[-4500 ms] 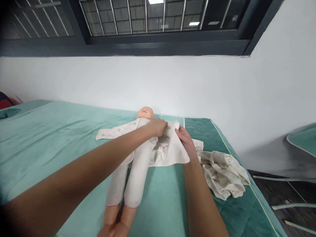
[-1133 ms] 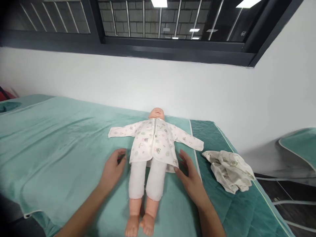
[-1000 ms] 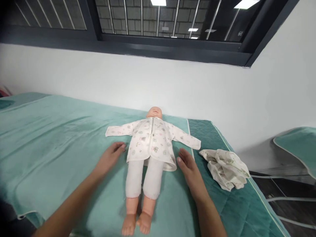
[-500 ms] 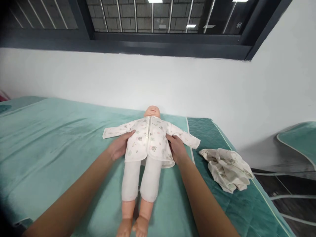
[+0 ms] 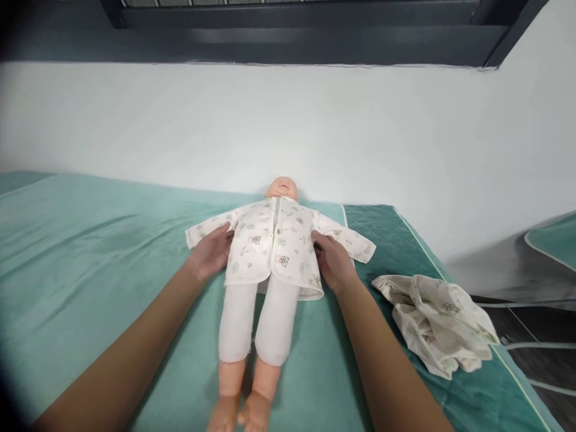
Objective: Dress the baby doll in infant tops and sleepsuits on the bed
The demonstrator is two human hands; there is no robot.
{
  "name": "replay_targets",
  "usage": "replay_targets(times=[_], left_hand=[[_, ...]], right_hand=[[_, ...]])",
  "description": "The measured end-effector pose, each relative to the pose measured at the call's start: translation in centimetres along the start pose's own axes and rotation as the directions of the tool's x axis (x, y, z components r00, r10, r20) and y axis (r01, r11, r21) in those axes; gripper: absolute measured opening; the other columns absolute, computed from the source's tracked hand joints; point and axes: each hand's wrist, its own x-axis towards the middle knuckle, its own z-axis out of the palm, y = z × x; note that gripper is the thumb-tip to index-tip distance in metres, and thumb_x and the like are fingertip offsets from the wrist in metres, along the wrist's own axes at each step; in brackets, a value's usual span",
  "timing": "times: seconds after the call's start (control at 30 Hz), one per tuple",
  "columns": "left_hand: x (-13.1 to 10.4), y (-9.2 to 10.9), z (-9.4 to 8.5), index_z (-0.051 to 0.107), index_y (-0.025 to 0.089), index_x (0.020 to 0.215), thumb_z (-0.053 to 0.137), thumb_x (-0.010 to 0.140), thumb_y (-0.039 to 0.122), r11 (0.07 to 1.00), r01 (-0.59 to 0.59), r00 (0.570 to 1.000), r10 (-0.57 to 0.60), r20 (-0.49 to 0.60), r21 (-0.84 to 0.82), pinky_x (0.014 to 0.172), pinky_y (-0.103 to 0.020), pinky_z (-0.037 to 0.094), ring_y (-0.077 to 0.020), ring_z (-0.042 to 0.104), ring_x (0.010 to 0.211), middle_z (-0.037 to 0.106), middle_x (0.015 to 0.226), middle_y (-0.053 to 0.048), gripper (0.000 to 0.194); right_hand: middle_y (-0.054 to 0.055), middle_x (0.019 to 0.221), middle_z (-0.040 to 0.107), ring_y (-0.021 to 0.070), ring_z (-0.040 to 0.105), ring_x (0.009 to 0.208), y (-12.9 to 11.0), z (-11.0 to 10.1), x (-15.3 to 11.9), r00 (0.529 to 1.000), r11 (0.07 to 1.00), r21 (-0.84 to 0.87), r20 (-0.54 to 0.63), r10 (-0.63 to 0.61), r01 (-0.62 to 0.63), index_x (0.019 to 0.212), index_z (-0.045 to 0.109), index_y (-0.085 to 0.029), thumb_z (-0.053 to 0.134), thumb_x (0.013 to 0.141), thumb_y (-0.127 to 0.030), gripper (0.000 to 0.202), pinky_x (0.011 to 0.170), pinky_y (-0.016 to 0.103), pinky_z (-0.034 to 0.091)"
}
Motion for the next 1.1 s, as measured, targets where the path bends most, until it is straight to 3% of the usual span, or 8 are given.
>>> replay_targets(times=[0.23,0.5,0.73,0.83,0.93,1.0,1.07,1.1], left_hand=[[0.5,-0.1,0.1,0.063,0.014,0.106,0.06,0.086,0.025,0.998,-0.056,0.998,0.057,-0.025,0.032,0.091,-0.038,0.058,-0.025,0.069,0.099,0.07,0.102,-0.011,0.023],[1.1,1.3,-2.3,0.055,0.013,0.103,0.059,0.08,0.013,0.94,-0.251,0.964,0.223,-0.142,-0.229,0.098,-0.038,0.055,-0.022,0.066,0.106,0.066,0.102,-0.012,0.023],[-0.3,3.1,-3.6,0.052,0.016,0.094,0.054,0.074,0.011,0.904,-0.371,0.909,0.307,-0.281,-0.211,0.095,-0.038,0.055,-0.022,0.066,0.105,0.064,0.102,-0.011,0.021],[-0.4,3.5,-4.4,0.048,0.019,0.089,0.05,0.07,0.011,0.87,-0.493,0.777,0.448,-0.442,0.016,0.091,-0.036,0.055,-0.0181,0.066,0.098,0.061,0.095,-0.006,0.021],[-0.7,3.4,-4.3,0.045,0.023,0.093,0.051,0.067,0.009,0.716,-0.601,0.494,0.682,-0.539,0.354,0.102,-0.035,0.046,-0.0148,0.059,0.109,0.057,0.105,-0.001,0.03],[-1.3,2.9,-3.5,0.046,0.025,0.1,0.054,0.07,0.009,0.548,-0.632,0.346,0.832,-0.434,0.548,0.112,-0.034,0.033,-0.0131,0.05,0.122,0.054,0.118,0.0,0.035],[-2.1,2.0,-2.3,0.049,0.026,0.104,0.057,0.075,0.013,0.403,-0.634,0.337,0.912,-0.233,0.66,0.115,-0.033,0.028,-0.0139,0.048,0.125,0.054,0.122,-0.001,0.033],[-2.6,1.4,-1.6,0.051,0.025,0.105,0.058,0.077,0.016,0.364,-0.638,0.385,0.914,-0.128,0.679,0.114,-0.033,0.03,-0.0154,0.049,0.123,0.056,0.12,-0.002,0.03]], right_hand=[[0.004,0.089,0.071,0.0217,0.071,0.077,-1.2,-0.9,0.3,0.995,0.988,0.121,0.056,0.086,-0.092,0.092,0.058,-0.022,0.06,0.085,-0.034,0.014,0.07,0.037,0.062],[0.002,0.095,0.071,0.0215,0.07,0.088,-1.2,-0.6,-0.6,0.998,0.997,0.067,0.067,0.019,-0.024,0.09,0.059,-0.027,0.06,0.081,-0.035,0.013,0.074,0.037,0.061],[0.007,0.1,0.071,0.0208,0.068,0.103,-0.8,-2.7,-2.3,0.984,0.983,0.105,-0.118,-0.135,0.148,0.087,0.058,-0.023,0.066,0.076,-0.03,0.016,0.094,0.036,0.057],[0.006,0.109,0.07,0.0214,0.067,0.106,0.4,-3.5,-5.1,0.908,0.953,-0.014,-0.301,-0.293,0.303,0.1,0.058,-0.022,0.073,0.071,-0.026,0.032,0.099,0.04,0.054],[0.006,0.121,0.066,0.0227,0.063,0.114,2.0,-3.8,-9.0,0.802,0.834,-0.396,-0.304,-0.514,0.384,0.114,0.059,-0.024,0.071,0.075,-0.03,0.041,0.107,0.047,0.046],[0.007,0.128,0.063,0.025,0.058,0.121,2.8,-3.9,-11.7,0.764,0.654,-0.661,-0.186,-0.618,0.368,0.119,0.06,-0.024,0.067,0.08,-0.031,0.04,0.111,0.051,0.04],[0.008,0.133,0.06,0.0274,0.052,0.128,3.4,-4.0,-14.0,0.723,0.422,-0.835,-0.043,-0.69,0.352,0.124,0.06,-0.025,0.062,0.083,-0.029,0.041,0.114,0.053,0.034],[0.009,0.136,0.058,0.0283,0.049,0.131,3.5,-4.3,-14.9,0.696,0.296,-0.892,0.029,-0.717,0.341,0.126,0.059,-0.025,0.06,0.084,-0.027,0.043,0.115,0.054,0.031]])
